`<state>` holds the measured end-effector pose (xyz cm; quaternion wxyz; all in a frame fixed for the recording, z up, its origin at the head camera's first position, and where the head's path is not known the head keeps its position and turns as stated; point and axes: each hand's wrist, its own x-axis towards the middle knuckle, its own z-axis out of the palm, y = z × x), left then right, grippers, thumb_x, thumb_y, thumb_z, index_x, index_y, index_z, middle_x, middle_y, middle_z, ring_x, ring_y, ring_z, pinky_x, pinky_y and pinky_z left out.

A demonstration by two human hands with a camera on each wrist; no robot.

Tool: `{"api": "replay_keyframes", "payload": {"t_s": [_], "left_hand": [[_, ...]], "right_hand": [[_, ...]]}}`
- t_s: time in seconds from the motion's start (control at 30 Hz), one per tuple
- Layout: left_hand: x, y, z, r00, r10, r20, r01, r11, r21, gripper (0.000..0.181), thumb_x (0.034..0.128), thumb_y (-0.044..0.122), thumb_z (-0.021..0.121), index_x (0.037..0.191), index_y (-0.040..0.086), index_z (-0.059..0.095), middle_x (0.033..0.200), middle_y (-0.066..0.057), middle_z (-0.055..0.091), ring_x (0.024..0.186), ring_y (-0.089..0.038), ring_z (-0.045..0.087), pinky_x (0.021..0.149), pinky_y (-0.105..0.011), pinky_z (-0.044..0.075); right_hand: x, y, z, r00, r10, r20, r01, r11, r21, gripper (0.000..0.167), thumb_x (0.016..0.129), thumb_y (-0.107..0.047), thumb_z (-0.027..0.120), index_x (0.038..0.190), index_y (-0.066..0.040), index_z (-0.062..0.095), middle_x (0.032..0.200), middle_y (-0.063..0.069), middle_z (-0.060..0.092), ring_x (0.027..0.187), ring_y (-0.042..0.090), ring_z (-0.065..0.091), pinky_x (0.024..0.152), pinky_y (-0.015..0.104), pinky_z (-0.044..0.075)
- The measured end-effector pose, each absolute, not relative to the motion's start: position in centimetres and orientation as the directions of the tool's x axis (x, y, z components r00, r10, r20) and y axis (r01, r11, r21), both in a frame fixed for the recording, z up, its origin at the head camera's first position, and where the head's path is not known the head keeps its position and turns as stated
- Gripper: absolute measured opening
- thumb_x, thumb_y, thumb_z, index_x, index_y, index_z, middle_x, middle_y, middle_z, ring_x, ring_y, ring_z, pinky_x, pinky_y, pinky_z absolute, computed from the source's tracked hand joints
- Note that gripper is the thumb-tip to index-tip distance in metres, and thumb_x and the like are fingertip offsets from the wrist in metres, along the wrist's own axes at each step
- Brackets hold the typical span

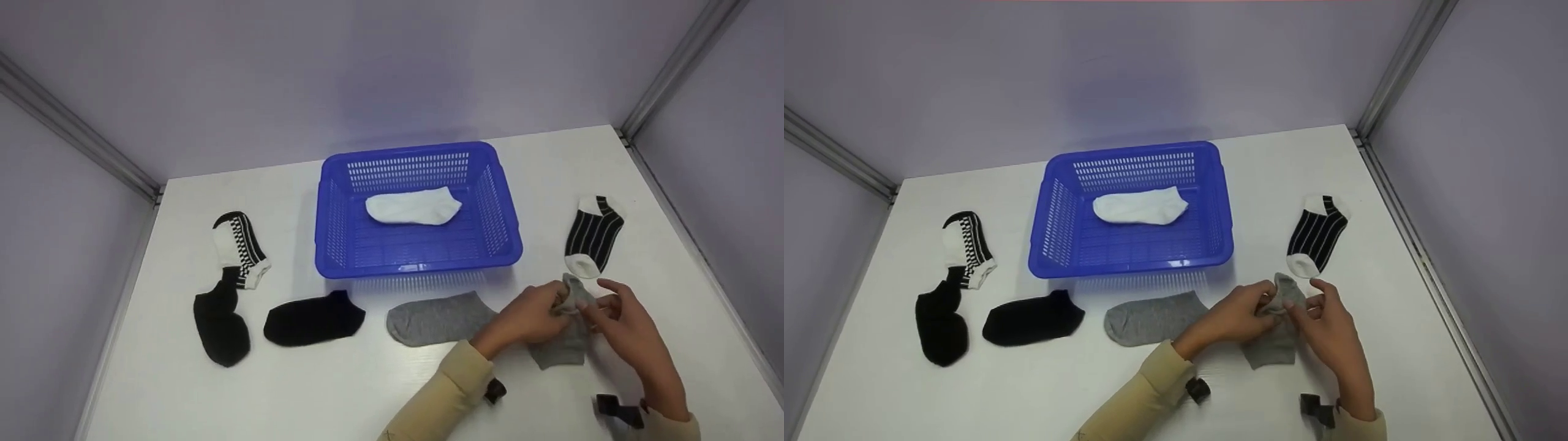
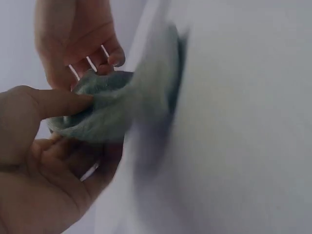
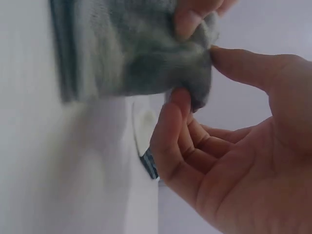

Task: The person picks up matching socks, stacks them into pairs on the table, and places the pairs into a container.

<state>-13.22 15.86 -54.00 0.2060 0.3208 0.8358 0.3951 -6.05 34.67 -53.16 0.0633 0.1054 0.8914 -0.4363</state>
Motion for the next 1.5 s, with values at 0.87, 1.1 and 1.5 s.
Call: {"api": "replay_keyframes", "payload": {"t_s": [0.87,1.1,1.5], "left_hand": [[-11.4,1.2,-52.0,-0.818,0.555,-0.15,0.067,0.352,0.934,0.042,0.1002,0.025,0.071,0.14,0.016,0.06,0.146,-0.011,0.064,0.131,-0.025,0.064,0.107,-0.039,0.053],[-11.9,-1.5,-53.6,-0.874,0.459,-0.161,0.107,0.505,0.857,0.038,0.0981,0.022,0.073,0.134,0.016,0.063,0.116,-0.007,0.077,0.096,-0.013,0.07,0.085,-0.031,0.056],[-12.0,-2.9,-55.1,-0.935,0.353,-0.022,0.245,0.691,0.68,0.034,0.0892,0.006,0.075,0.122,0.006,0.069,0.116,-0.011,0.075,0.107,-0.028,0.07,0.092,-0.042,0.058]], "right_hand": [[-7.6,24.2,-51.2,-0.985,-0.052,-0.164,0.144,0.269,-0.952,0.071,0.094,0.003,0.071,0.156,-0.004,0.038,0.132,0.025,0.066,0.095,0.005,0.071,0.074,0.03,0.062],[-8.2,22.8,-53.6,-0.97,-0.098,-0.223,0.159,0.439,-0.884,0.031,0.1,-0.012,0.068,0.129,-0.001,0.061,0.099,0.012,0.073,0.074,0.01,0.067,0.068,0.028,0.057],[-8.4,22.8,-54.3,-0.98,-0.038,-0.193,0.109,0.716,-0.69,0.015,0.101,-0.02,0.066,0.102,-0.006,0.072,0.085,0.003,0.064,0.075,0.015,0.053,0.063,0.027,0.043]]}}
